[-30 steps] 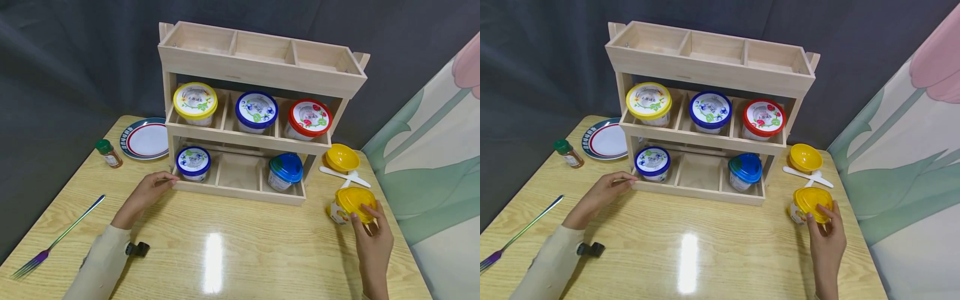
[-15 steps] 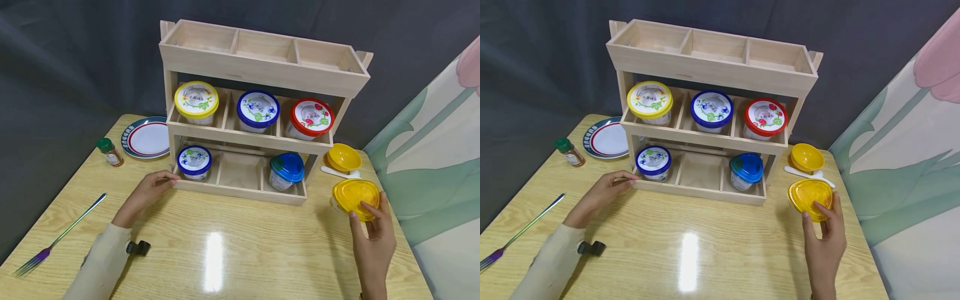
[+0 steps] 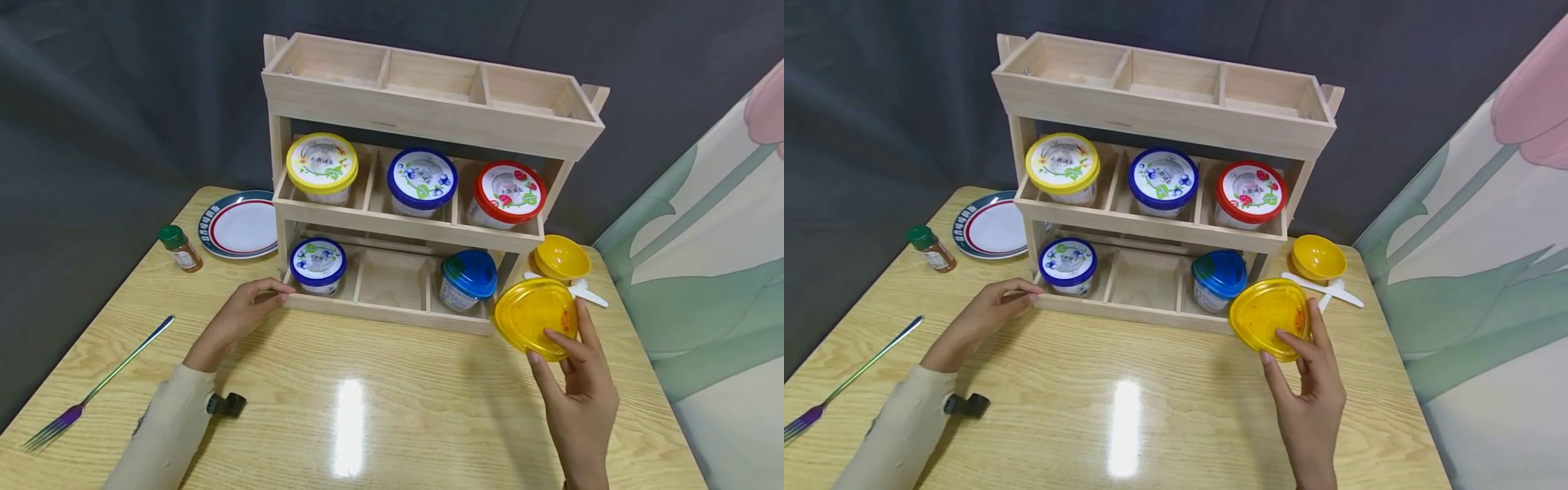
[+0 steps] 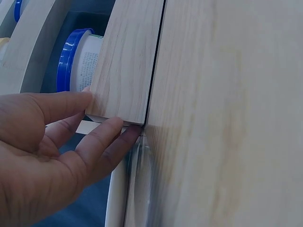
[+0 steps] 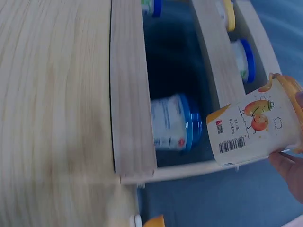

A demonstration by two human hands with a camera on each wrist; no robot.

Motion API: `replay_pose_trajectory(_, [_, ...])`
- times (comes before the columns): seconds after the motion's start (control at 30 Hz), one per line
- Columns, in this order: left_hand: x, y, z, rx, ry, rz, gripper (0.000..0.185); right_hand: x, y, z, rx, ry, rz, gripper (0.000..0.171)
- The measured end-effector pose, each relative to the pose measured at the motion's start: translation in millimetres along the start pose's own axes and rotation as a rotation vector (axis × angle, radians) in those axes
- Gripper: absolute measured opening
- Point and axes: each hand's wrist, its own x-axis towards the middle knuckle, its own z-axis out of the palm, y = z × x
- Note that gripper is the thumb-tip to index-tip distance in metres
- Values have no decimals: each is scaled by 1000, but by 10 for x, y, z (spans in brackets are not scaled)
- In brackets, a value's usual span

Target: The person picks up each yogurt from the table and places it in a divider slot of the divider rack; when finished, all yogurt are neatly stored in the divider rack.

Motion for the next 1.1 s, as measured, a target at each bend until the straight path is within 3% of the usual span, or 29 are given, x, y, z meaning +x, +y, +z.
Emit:
replay_pose_trajectory(0.13, [8, -13, -13, -6, 0, -6, 30, 26, -15, 133, 179, -76, -140, 32])
replay_pose_trajectory(0.23, [6, -16, -22, -7, -3, -12, 30, 60, -24, 237, 218, -134, -223, 28])
replay_pose_trajectory(0.43, [0, -23, -37, -7, -13, -3, 30, 120, -30, 465, 249, -244, -294, 40])
replay_pose_trajectory(0.67, [5, -28, -39, 3, -8, 9, 30, 222, -3, 751, 350, -315, -229, 26])
replay_pose_trajectory(1.1, [11, -23, -16, -5, -9, 12, 30, 349, 346, 1178, 345, -422, -148, 34])
